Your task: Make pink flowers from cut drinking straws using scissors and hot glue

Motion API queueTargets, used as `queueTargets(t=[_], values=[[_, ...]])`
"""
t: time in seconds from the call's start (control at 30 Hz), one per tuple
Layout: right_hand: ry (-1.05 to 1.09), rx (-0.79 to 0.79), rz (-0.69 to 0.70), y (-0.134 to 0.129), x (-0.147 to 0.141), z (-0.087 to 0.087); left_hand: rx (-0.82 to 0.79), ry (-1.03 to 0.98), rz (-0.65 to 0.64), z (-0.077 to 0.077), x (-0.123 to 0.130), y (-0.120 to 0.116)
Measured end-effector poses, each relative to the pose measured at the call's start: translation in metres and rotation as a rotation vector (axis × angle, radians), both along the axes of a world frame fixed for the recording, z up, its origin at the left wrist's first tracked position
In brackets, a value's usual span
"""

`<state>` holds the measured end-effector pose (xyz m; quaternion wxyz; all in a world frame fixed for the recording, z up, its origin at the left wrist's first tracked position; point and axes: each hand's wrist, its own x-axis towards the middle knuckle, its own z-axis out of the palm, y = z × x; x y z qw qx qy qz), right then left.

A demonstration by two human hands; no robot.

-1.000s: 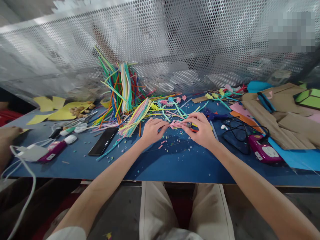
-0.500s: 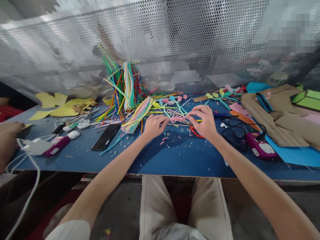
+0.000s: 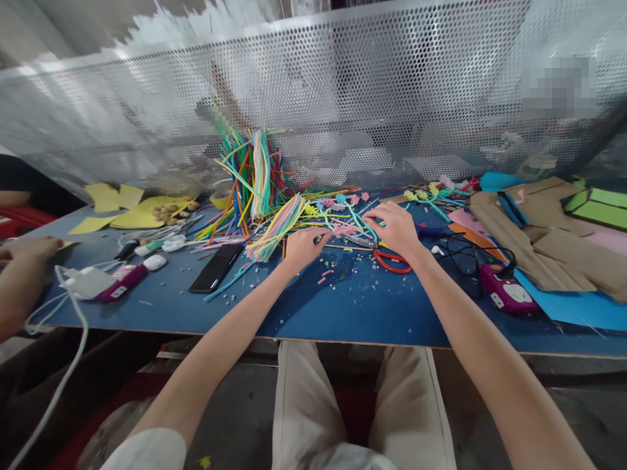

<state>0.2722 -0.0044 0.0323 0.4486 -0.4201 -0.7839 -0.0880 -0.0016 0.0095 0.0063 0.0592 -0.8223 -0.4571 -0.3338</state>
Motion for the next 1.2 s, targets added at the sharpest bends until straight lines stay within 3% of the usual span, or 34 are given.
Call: queueTargets(t=[0.1,0.2,0.5,0.83,1.07,1.2], values=[[-0.031,-0.109,0.004,0.007,0.010,-0.018,-0.037,-0.028,-0.001,0.001,0.001,-0.002],[0.020,-0.214,0.033,0.009,0.019,-0.024,-0.075,-0.055,-0.021,0.002,0.001,-0.001],[-0.017,-0.282,0.111,0.001,0.016,-0.018,-0.076,-0.061,-0.099,0.000,0.000,0.003],[-0.014,-0.429,0.169,-0.001,-0.004,-0.024,-0.044,-0.097,-0.201,0.005,0.001,0.001],[-0.026,-0.403,0.173,-0.005,-0.014,-0.022,-0.014,-0.047,-0.215,0.004,0.005,-0.004],[0.002,-0.388,0.169,-0.003,-0.002,-0.020,-0.001,-0.024,-0.228,0.007,0.004,-0.004]])
